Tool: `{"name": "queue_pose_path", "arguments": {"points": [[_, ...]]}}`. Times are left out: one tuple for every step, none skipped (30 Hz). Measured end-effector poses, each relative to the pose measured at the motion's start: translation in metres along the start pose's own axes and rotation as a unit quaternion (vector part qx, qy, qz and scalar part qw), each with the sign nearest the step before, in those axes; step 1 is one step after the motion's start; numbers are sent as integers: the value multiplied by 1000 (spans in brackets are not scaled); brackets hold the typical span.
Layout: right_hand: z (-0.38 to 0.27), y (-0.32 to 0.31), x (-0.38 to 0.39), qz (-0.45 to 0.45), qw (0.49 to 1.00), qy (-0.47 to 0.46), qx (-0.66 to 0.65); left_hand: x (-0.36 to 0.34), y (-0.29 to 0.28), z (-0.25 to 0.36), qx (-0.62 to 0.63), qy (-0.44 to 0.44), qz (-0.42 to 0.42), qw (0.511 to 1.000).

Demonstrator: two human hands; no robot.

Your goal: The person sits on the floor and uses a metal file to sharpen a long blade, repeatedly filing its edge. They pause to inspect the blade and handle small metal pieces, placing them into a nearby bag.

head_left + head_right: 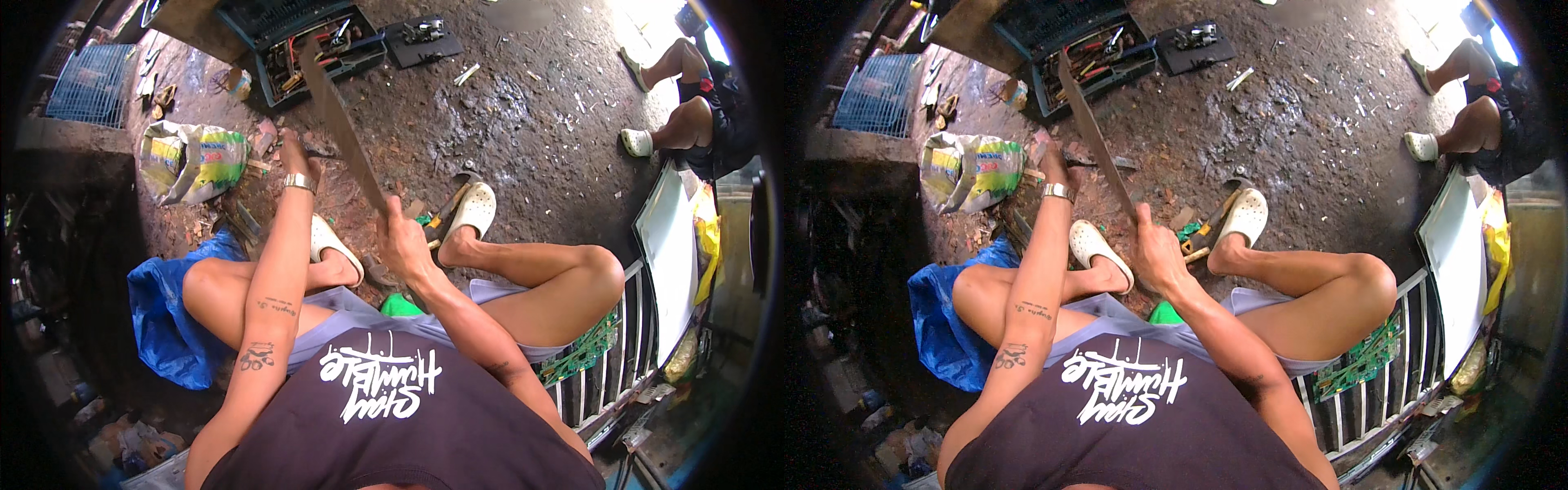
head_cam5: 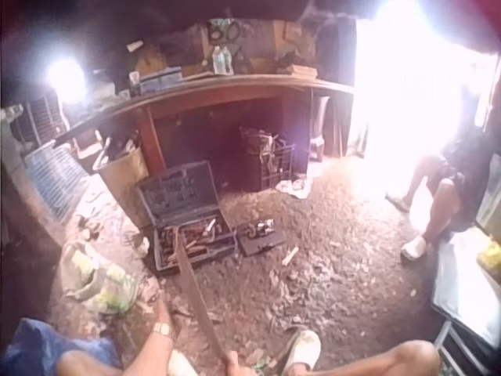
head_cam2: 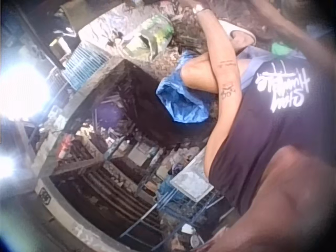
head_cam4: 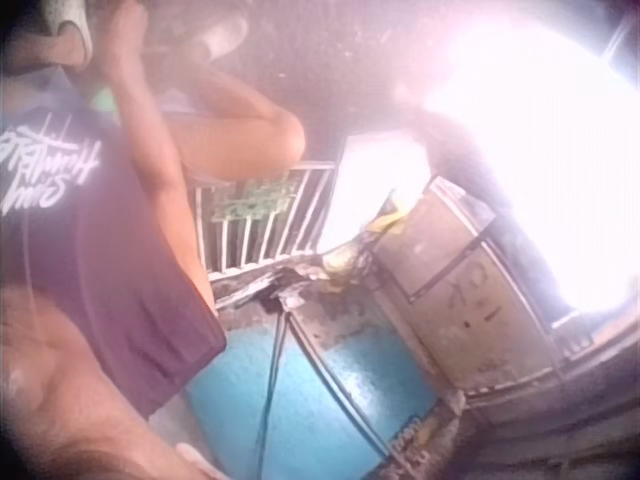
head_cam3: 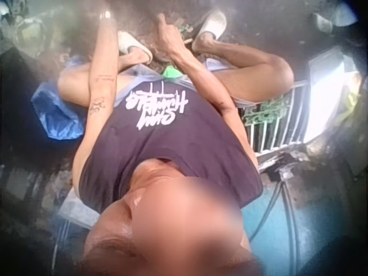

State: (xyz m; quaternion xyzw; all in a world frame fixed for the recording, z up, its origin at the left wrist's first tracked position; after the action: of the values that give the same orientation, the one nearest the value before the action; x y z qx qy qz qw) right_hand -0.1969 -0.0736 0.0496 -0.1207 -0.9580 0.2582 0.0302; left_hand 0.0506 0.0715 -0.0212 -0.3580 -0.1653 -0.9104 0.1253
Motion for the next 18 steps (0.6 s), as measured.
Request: {"name": "queue_pose_path", "arguments": {"points": [[-7,-10,2,53,998,-29,-12,-3,1,-1,1,-4,-4,1000],[-18,-21,5,115,990,-82,-29,-6,0,-4,-4,-18,1,1000],[-18,-20,6,124,988,-82,-46,-7,2,-3,-3,-18,-13,1000],[-6,-1,5,37,999,-18,-6,-7,6,0,-14,-7,-37,999],[4,16,6,-43,998,24,29,-5,11,3,-26,5,-64,998],[20,31,11,-124,986,84,72,-4,17,4,-36,4,-81,996],[23,35,12,-123,987,86,61,0,13,8,-18,14,-79,997],[23,39,10,-127,988,67,53,3,12,9,-16,15,-62,998],[25,41,11,-123,989,62,50,7,8,10,-17,13,-43,999],[27,43,13,-122,990,59,47,10,4,7,-19,7,-20,1000],[30,45,13,-132,988,57,50,14,15,6,-13,-4,-75,997],[32,41,12,-114,990,49,61,16,16,8,-77,6,-55,995],[35,41,13,-116,990,53,67,17,7,7,-135,-2,-11,991],[38,38,14,-111,989,59,80,17,3,9,-196,-2,23,980],[38,36,13,-109,989,52,83,19,5,17,-251,33,15,967],[36,34,12,-106,990,43,82,21,8,21,-352,64,23,934],[35,30,10,-98,991,34,88,21,11,25,-454,70,2,888],[34,28,8,-95,990,31,98,20,12,25,-551,69,4,832]]}}
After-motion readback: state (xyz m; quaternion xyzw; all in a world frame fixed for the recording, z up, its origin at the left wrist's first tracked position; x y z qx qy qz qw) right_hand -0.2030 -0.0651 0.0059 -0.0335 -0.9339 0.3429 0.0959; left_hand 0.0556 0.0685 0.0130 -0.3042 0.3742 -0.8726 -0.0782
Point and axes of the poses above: each hand's wrist, its own x-axis away from the middle knuckle, its own y-axis out of the palm, z = x × y, the point moved 10 cm from there along -x, towards the middle knuckle, and after that the axes turned 12 degrees about -y, right-handed, at the moved point
